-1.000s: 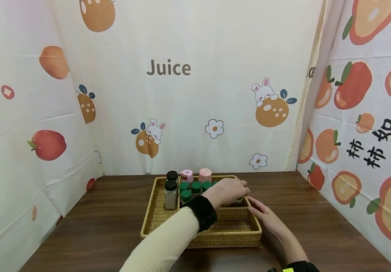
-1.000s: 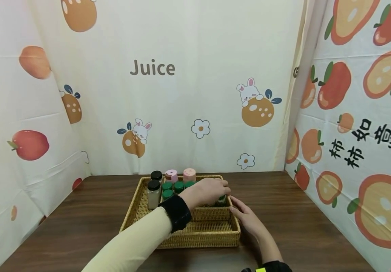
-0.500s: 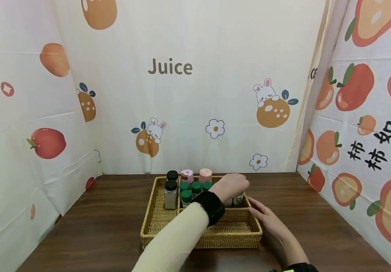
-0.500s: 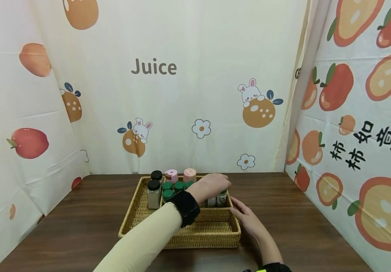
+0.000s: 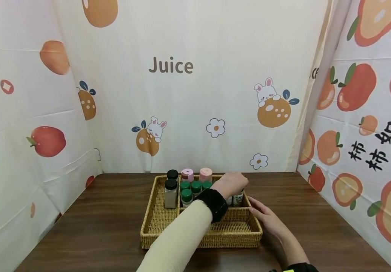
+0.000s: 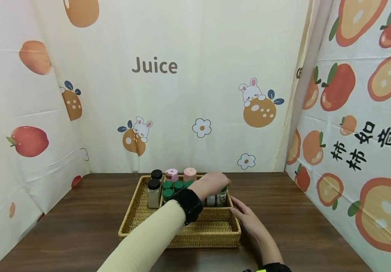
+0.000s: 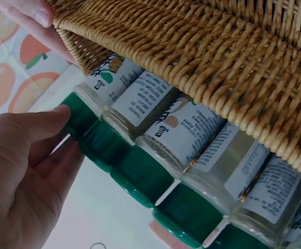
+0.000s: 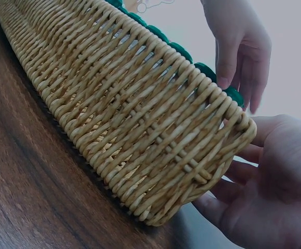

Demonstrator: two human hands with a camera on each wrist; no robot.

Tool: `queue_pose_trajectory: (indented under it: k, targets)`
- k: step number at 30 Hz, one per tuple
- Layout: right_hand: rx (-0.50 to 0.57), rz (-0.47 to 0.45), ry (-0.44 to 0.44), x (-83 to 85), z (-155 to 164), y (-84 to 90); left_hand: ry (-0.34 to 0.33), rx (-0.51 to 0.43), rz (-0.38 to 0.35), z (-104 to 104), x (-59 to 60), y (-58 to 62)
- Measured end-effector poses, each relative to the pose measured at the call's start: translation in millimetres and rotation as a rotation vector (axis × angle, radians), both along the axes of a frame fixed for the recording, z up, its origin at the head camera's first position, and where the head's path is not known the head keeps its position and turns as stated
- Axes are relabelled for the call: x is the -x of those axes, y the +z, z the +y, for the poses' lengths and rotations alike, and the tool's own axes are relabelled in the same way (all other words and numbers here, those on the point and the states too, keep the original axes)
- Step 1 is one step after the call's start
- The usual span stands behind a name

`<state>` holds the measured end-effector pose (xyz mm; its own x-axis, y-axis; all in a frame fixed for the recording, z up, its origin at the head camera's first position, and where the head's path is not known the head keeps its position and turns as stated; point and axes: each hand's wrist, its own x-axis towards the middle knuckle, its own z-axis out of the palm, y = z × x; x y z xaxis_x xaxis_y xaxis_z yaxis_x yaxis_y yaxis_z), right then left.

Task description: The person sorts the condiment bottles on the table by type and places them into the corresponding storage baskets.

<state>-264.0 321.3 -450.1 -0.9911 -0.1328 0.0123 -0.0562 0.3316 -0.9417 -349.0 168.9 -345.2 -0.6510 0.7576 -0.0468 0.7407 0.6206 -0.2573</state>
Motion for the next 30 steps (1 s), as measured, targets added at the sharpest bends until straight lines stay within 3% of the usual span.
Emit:
queue_pose_trajectory:
  k: [6,14,20,23,27,30]
  targets:
    - [-0.011,-0.004,0.008,1.5,2,-2.0,0.019,-0.008,-0.051,-8,-0.4,-3.8]
    - [-0.056,-0.001,0.021,5.3,16,-3.6,0.069,-0.092,-0.147,-22,2.4,2.6]
    - [-0.047,-0.007,0.018,5.8,25,-8.4,0.044,-0.128,-0.129,-30,9.2,-0.2]
    - [-0.045,-0.017,0.02,3.8,30,-11.3,0.086,-0.142,-0.125,-32,9.1,1.0]
    - [-0.075,-0.05,0.02,3.1,40,-11.0,0.103,-0.157,-0.106,-36,7.0,7.8]
    - [-0.096,-0.071,0.034,3.1,47,-7.6,0.057,-0.156,-0.059,-39,4.8,15.2]
